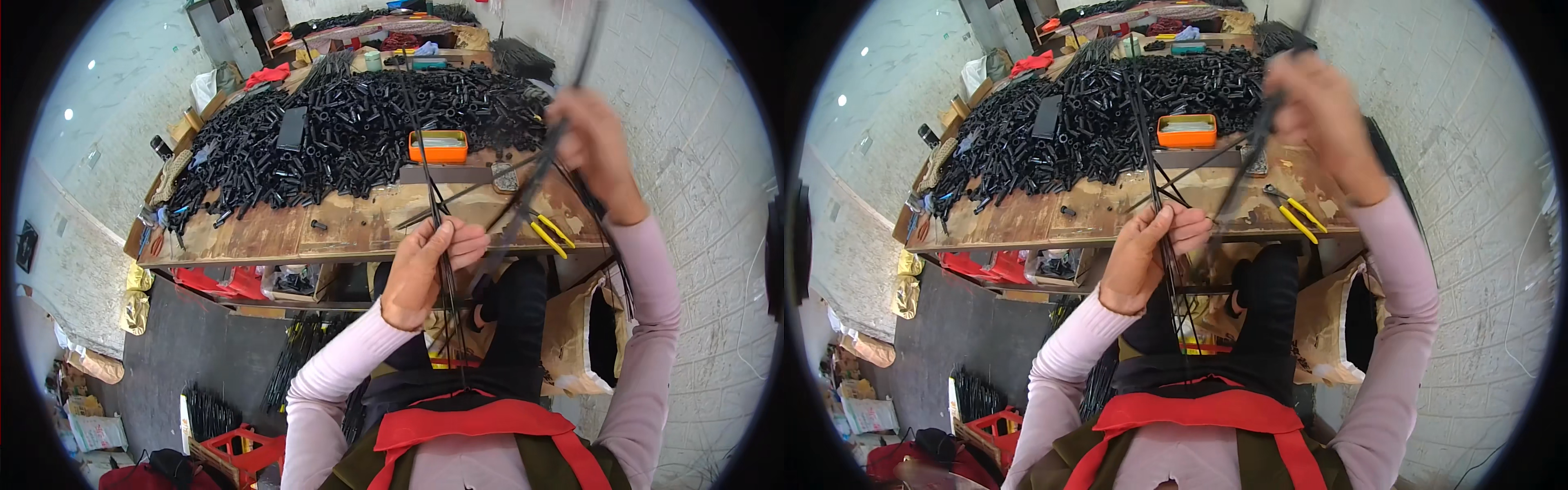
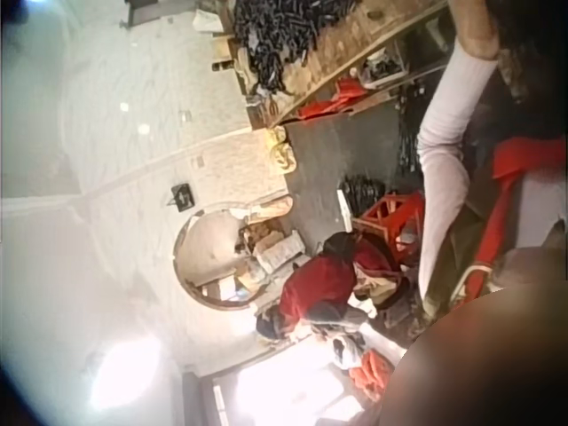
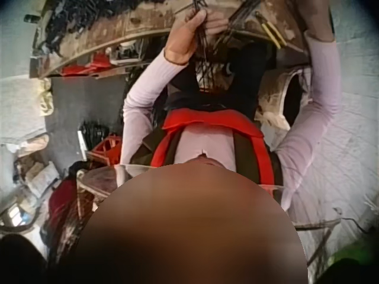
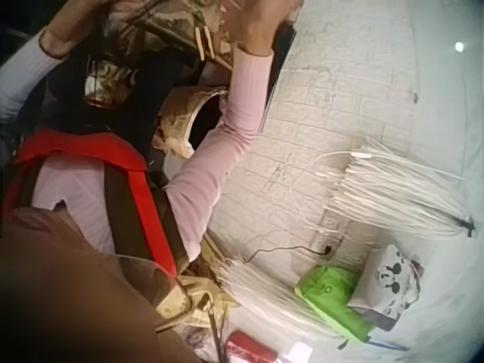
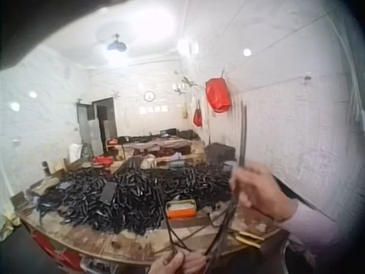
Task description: Assembling and preparing bundles of black cables using hand tools at a workbench.
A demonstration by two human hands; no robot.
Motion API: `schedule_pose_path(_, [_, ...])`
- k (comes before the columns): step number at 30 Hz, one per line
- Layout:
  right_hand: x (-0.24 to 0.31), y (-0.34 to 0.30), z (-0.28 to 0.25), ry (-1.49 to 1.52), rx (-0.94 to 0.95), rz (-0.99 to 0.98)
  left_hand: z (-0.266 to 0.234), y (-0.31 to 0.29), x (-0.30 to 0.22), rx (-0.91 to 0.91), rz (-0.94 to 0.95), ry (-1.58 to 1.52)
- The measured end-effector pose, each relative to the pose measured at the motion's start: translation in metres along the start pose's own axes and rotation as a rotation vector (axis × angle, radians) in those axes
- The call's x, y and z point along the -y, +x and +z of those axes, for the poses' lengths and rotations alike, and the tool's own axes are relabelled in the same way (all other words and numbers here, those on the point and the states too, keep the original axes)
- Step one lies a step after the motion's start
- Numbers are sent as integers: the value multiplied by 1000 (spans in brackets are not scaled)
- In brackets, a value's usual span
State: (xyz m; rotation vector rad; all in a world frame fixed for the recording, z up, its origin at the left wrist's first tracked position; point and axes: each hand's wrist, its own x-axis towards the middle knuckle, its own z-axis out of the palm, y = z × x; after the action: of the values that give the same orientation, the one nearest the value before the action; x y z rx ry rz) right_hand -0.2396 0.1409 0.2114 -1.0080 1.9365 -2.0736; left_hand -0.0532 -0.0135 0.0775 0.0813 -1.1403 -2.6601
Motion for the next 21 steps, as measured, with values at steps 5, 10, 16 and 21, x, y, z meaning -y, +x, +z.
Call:
schedule_pose_path(5, [8,70,-101,325,6,-167,-31,9,-21,-21,35,100])
schedule_pose_path(10, [-35,45,-3,122,210,99,7,23,-25,-11,-96,207])
schedule_pose_path(16, [-51,38,36,-185,417,161,20,4,-16,119,-151,185])
schedule_pose_path(21, [-58,49,59,259,563,289,4,30,-25,80,-92,256])
